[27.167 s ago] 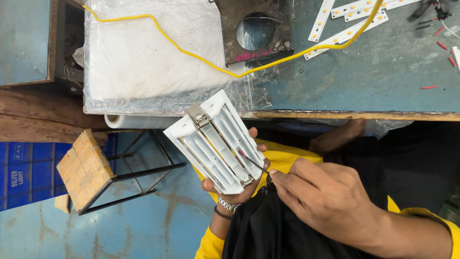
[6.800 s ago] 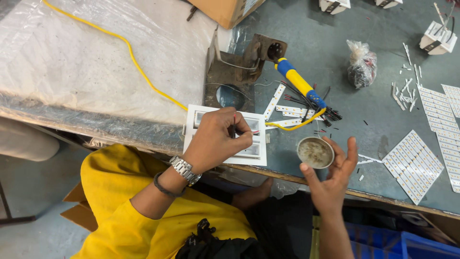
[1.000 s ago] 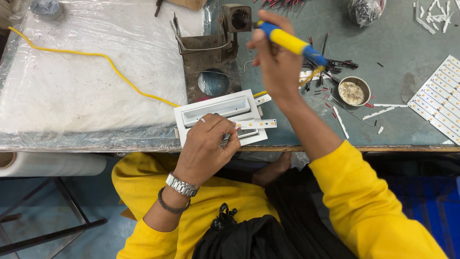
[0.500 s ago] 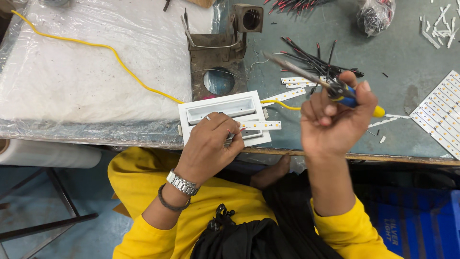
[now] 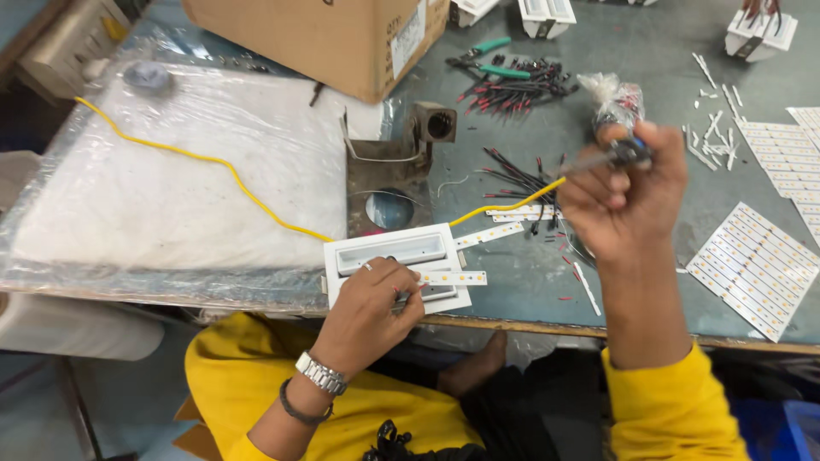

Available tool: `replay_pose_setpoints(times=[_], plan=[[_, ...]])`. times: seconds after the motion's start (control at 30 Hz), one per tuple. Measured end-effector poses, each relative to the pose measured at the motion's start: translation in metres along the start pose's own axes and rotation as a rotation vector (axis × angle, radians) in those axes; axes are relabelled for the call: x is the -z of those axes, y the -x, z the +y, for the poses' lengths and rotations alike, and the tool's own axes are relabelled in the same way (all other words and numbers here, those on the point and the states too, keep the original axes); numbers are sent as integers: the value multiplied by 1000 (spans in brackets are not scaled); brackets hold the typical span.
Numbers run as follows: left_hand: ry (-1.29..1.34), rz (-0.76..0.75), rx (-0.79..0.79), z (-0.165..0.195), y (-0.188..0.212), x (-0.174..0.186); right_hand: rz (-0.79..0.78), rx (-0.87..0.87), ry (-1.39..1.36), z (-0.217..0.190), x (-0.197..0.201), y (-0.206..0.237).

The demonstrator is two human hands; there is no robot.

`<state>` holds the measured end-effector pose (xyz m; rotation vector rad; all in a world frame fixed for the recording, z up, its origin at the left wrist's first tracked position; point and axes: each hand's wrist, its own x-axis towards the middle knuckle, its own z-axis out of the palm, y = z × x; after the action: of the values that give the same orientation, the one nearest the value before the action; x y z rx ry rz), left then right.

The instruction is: The person solders wires to LED strips inside a white fixture using a soldering iron and solder. They then attach a power cord to the fixture and trim excess wire with pliers.

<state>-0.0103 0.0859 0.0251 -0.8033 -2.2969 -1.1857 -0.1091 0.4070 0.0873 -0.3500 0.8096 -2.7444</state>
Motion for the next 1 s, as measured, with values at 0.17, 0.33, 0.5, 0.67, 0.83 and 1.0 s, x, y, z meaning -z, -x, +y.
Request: replay_pose_setpoints(times=[0.17, 0.33, 0.5, 0.67, 0.83, 1.0], plan=[[3, -21, -55, -6, 10, 2, -123, -38, 149, -8, -31, -54], [-20, 3, -136, -5, 13, 4, -166, -45, 269, -16, -67, -71], [-27, -24, -87, -6, 10, 6, -214, 75, 335, -55, -60, -54], [-15, -19, -93, -6, 7, 4, -219, 128, 376, -74, -4, -5], [-39, -12, -65, -5, 7, 2, -126, 196, 475, -42, 25, 59], [-46, -71, -77, -5, 3, 4, 5, 313, 455, -1, 49, 96]])
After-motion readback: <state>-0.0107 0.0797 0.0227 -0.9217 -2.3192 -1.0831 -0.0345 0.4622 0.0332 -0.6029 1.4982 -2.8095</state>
